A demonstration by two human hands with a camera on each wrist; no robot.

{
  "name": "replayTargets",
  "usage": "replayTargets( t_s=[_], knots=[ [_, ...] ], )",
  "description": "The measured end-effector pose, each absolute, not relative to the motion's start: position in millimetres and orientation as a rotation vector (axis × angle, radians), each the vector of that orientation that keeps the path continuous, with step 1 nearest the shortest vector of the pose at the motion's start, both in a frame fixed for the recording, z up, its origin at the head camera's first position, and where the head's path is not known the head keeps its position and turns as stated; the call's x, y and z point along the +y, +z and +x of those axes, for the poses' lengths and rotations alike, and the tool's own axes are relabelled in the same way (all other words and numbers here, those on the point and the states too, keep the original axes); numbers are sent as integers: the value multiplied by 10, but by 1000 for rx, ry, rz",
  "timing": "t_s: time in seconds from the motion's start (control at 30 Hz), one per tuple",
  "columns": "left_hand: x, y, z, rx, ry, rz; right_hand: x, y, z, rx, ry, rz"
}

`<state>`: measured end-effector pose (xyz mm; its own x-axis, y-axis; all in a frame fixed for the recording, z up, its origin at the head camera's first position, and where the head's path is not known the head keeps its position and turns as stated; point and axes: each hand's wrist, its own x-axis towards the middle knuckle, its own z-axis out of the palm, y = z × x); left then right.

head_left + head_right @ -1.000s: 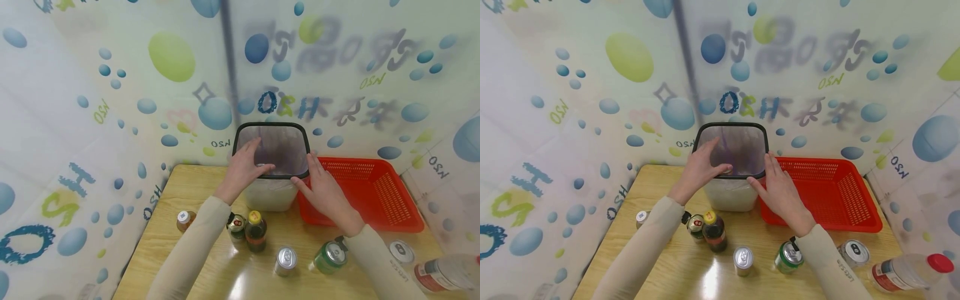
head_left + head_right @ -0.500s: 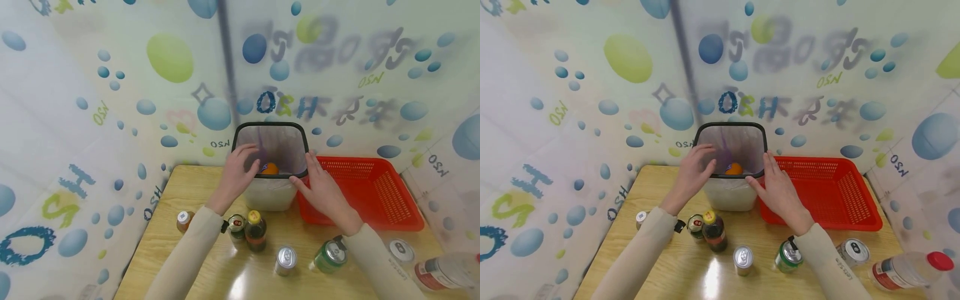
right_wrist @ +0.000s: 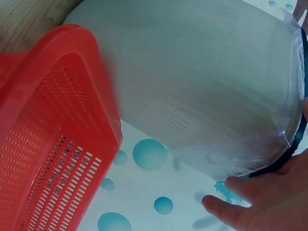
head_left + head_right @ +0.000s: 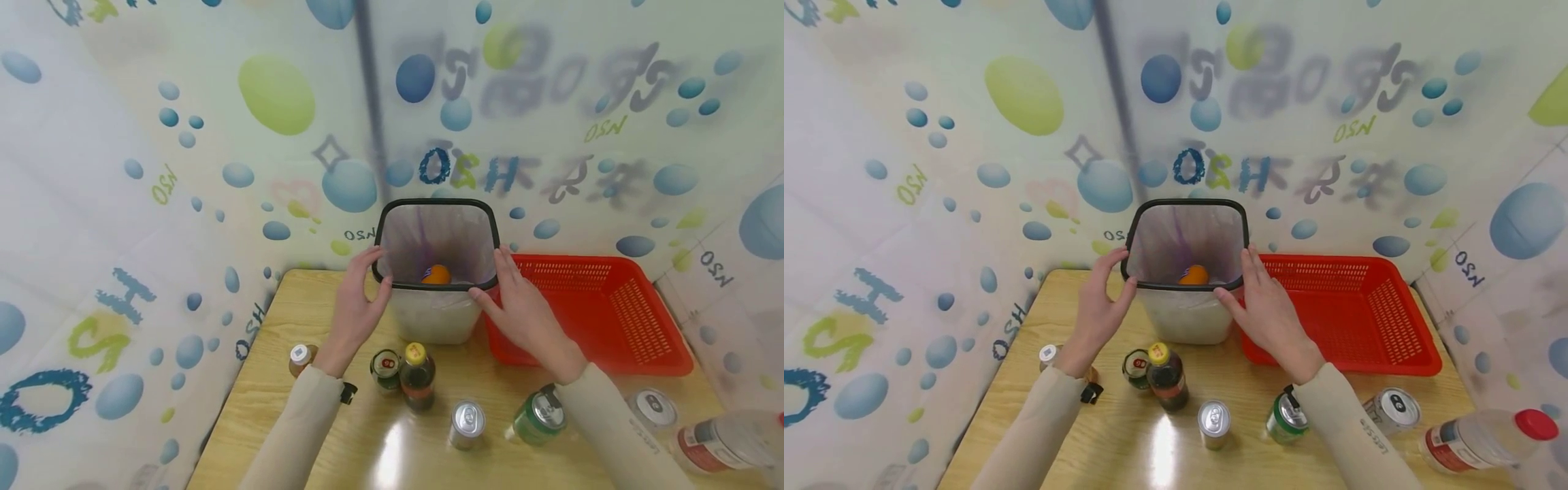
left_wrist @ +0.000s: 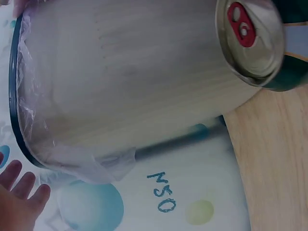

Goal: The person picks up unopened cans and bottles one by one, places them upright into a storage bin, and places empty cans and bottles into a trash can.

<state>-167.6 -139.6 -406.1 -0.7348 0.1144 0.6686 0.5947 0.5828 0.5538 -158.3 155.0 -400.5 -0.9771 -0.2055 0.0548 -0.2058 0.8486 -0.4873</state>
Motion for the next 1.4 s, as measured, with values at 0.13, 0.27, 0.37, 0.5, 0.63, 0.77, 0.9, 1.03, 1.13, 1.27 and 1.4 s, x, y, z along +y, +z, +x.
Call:
replayTargets(
  t_s=[0.13,0.27,0.37,0.5,0.63,0.77,0.9,1.03,1.13,1.27,1.4],
  knots=[
    [-1484,-4128,-1607,-2195,-1101,-532,1540,-4020,-1586,-3014,794,338],
    [-1554,-4193,-1547,-2257,-1125,-446,1537,-4044,-1596,-2989,829,369],
    [-1583,-4242,-1542,-2366,-1182,-355,1560,-4059,-1595,-2943,915,386],
    [-1559,-4275,-1581,-2462,-1315,-286,1628,-4060,-1599,-2883,1059,337],
    [-1504,-4272,-1625,-2487,-1352,-298,1666,-4048,-1615,-2879,1156,288],
    [-1480,-4263,-1665,-2496,-1326,-336,1614,-4042,-1650,-2871,1224,314],
    [-1532,-4275,-1669,-2489,-1328,-313,1501,-4038,-1697,-2848,1222,371],
    [-1611,-4282,-1638,-2484,-1329,-258,1418,-4039,-1733,-2839,1213,430],
    [-1649,-4282,-1618,-2490,-1304,-253,1423,-4034,-1753,-2851,1194,458],
    [-1677,-4286,-1561,-2467,-1286,-282,1552,-4008,-1697,-2914,1163,390],
    [-1674,-4304,-1476,-2380,-1310,-332,1791,-3971,-1523,-2923,1162,293]
  ],
)
